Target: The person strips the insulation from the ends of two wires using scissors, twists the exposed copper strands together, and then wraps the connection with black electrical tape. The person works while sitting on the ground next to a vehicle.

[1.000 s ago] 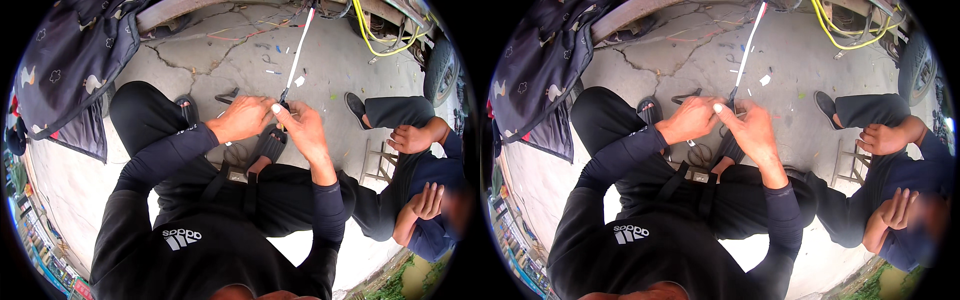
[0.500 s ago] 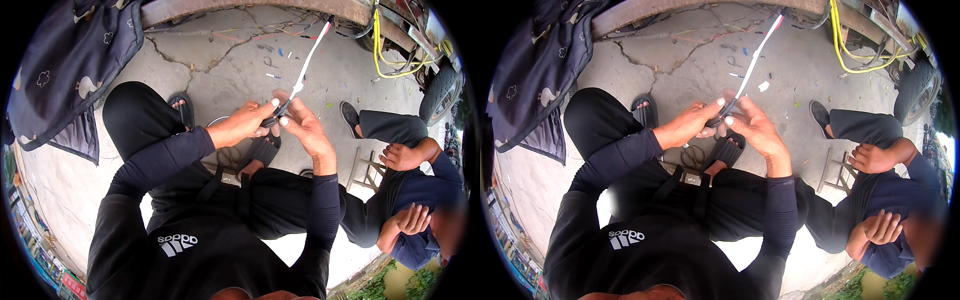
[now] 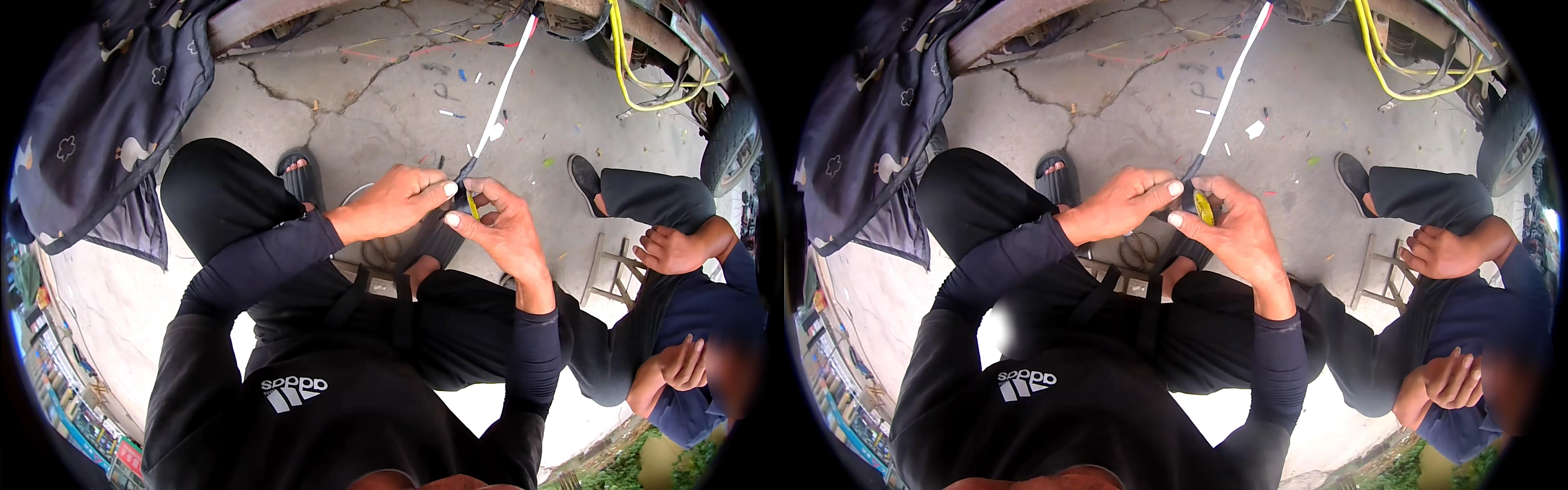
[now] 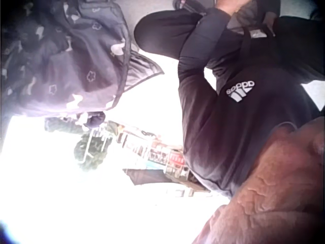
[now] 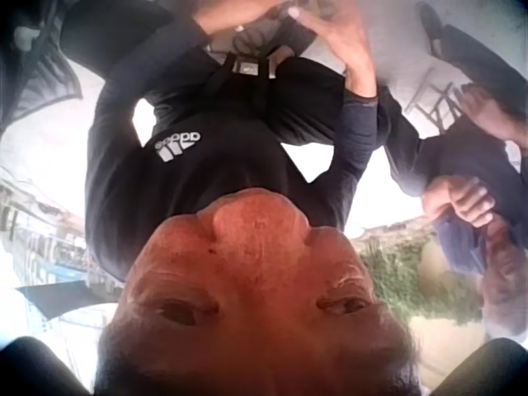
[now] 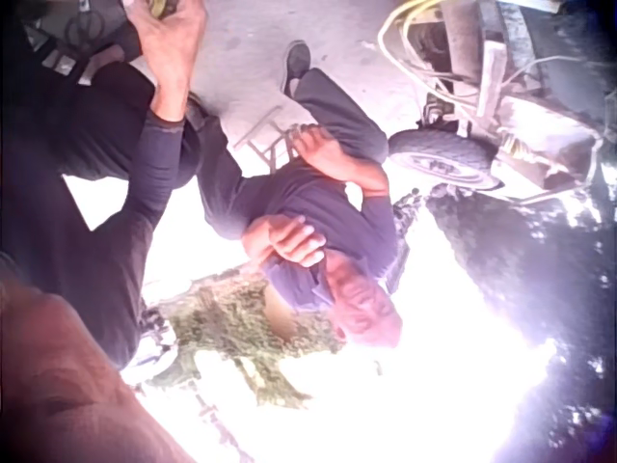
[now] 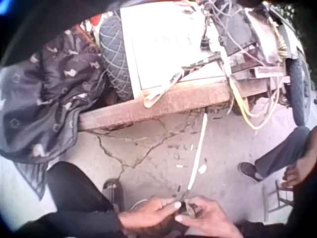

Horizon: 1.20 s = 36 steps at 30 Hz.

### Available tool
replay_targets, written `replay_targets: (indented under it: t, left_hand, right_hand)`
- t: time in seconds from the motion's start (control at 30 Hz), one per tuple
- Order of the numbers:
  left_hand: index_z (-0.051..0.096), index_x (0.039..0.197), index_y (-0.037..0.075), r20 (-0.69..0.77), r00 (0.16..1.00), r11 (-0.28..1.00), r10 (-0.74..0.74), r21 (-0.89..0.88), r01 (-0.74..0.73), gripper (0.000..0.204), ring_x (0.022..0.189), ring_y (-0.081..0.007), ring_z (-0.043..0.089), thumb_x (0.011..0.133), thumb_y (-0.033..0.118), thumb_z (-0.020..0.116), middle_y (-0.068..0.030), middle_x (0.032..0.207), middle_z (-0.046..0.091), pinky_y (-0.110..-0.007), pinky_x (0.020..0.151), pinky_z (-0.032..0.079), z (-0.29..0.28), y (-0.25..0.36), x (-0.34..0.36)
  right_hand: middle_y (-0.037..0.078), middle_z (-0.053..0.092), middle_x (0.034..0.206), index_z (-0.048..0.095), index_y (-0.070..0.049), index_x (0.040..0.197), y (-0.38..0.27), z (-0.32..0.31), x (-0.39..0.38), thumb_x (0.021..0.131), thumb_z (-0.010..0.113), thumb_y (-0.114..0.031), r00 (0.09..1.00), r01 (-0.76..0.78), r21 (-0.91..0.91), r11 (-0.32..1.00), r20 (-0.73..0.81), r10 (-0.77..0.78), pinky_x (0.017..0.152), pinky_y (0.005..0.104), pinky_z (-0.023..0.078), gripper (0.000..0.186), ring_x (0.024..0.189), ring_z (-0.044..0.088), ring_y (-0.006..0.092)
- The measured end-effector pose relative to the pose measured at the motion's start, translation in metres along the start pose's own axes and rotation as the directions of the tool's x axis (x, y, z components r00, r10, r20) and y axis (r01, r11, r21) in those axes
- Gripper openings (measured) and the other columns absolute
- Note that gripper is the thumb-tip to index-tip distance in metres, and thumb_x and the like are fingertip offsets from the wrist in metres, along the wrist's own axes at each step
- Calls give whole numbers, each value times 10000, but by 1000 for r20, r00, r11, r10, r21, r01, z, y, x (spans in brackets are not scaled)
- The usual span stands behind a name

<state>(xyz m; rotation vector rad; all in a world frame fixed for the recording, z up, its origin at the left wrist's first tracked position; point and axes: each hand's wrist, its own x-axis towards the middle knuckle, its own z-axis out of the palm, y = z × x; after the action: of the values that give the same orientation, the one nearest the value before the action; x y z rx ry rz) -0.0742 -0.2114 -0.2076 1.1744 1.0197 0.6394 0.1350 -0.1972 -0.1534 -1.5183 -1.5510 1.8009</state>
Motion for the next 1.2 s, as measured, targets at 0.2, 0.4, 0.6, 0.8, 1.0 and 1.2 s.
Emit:
replay_targets:
  t: [0.2, 0.4, 0.6, 0.8, 1.0, 1.2]
  left_hand:
    - [558, 898, -3, -1, 994, 958, 114, 265, -109, 359, 582, -152, 381, 1064, 313, 528, -78, 608, 396, -375, 557, 356, 10, 6, -14]
    - [598, 1026, 5, 31, 899, 744, 437, 550, -380, 189, 697, -435, 586, 1010, 190, 561, -199, 725, 609, -486, 642, 454, 14, -8, -31]
    - [625, 950, -17, 51, 907, 679, 419, 646, -350, 249, 750, -428, 651, 983, 223, 570, -224, 743, 646, -506, 665, 500, 10, -16, -55]
    - [707, 788, -30, -151, 984, 995, 89, 55, -81, 688, 548, -234, 510, 1061, 520, 397, -103, 585, 564, -374, 603, 437, -4, -4, -50]
    - [667, 734, 1, 101, 969, 882, -226, -401, 247, 635, 529, -69, 328, 1061, 487, 423, 35, 563, 421, -264, 522, 288, -20, 1, -36]
    - [638, 873, 15, 198, 977, 881, -75, -447, 158, 502, 547, -42, 338, 1060, 455, 484, 44, 632, 429, -236, 521, 283, -21, -8, -18]
  right_hand:
    - [74, 692, 900, 652, 60, 1203, 0, 11, -34, 850, 843, -195, 997, 54, -8, 999, -60, -54, 761, 282, 524, 475, 834, 626, 112]
    - [107, 703, 957, 667, 71, 1180, -3, 25, -44, 925, 750, -404, 996, 3, 102, 995, -86, 6, 722, 280, 535, 546, 796, 661, 152]
    - [106, 703, 974, 672, 58, 1175, -22, 52, -59, 976, 671, -422, 998, -12, 410, 912, -56, 38, 711, 275, 549, 519, 776, 662, 156]
    - [99, 693, 1092, 602, 6, 1334, -6, 19, -27, 971, 692, -344, 988, -73, -16, 997, -140, 70, 838, 324, 545, 513, 969, 676, 181]
    - [79, 618, 1307, 514, -49, 1455, -4, 36, 14, 939, 741, -224, 969, 125, 243, 962, 179, -171, 1054, 391, 449, 590, 1245, 551, 197]
    - [44, 652, 1177, 598, -12, 1293, 5, 10, 23, 903, 788, -184, 977, 75, 159, 984, 188, -105, 843, 308, 549, 467, 984, 661, 148]
